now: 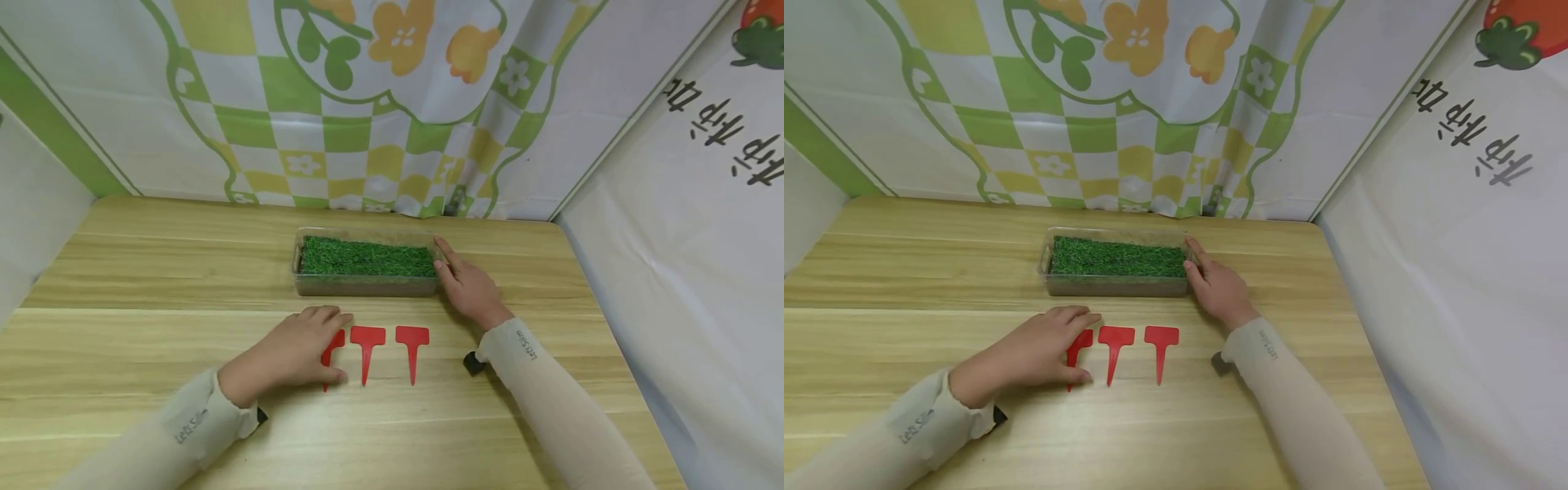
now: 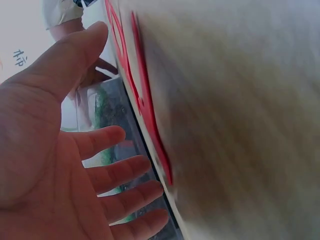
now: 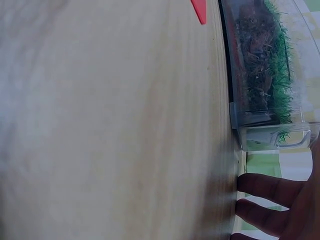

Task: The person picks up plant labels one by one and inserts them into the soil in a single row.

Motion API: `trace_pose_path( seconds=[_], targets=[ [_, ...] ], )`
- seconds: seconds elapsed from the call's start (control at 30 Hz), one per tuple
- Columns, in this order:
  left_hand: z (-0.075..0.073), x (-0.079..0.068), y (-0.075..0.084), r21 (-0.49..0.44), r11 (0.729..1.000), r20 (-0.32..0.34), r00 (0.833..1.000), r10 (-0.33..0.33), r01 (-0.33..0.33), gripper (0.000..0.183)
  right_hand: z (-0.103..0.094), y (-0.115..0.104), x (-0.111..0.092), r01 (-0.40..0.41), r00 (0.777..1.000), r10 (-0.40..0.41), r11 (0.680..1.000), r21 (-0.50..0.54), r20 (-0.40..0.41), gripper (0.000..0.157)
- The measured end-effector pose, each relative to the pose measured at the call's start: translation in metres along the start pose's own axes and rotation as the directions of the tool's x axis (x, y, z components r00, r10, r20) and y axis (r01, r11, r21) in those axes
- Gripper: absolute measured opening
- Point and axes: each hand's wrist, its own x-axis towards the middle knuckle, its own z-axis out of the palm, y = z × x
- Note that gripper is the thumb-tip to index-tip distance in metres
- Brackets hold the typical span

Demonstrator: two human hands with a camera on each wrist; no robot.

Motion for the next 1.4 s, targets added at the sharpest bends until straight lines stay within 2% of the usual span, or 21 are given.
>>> trace_pose_path(
  seconds=[0.27, 0.7, 0.97, 1.4],
  targets=[
    [0.0047, -0.0006, 0.0041, 0.000, 1.000, 0.004, 1.000, -0.009, 0.009, 0.095, 0.0005, -0.0001, -0.0007, 0.000, 1.000, 0.000, 1.000, 0.007, 0.004, 0.058],
    [0.0040, -0.0001, 0.0091, 0.029, 0.999, 0.009, 1.000, -0.030, 0.029, 0.088, 0.0047, 0.0021, -0.0025, 0.002, 1.000, -0.002, 1.000, 0.002, 0.002, 0.057],
    [0.0018, 0.0000, 0.0081, 0.040, 0.999, 0.022, 0.999, -0.032, 0.032, 0.078, 0.0060, 0.0030, -0.0035, -0.006, 1.000, 0.006, 1.000, 0.008, 0.001, 0.057],
    [-0.0035, -0.0013, 0.0040, 0.030, 1.000, 0.030, 0.999, -0.012, 0.011, 0.080, 0.0012, 0.0003, 0.0004, 0.001, 1.000, -0.001, 1.000, 0.007, -0.013, 0.058]
  ],
)
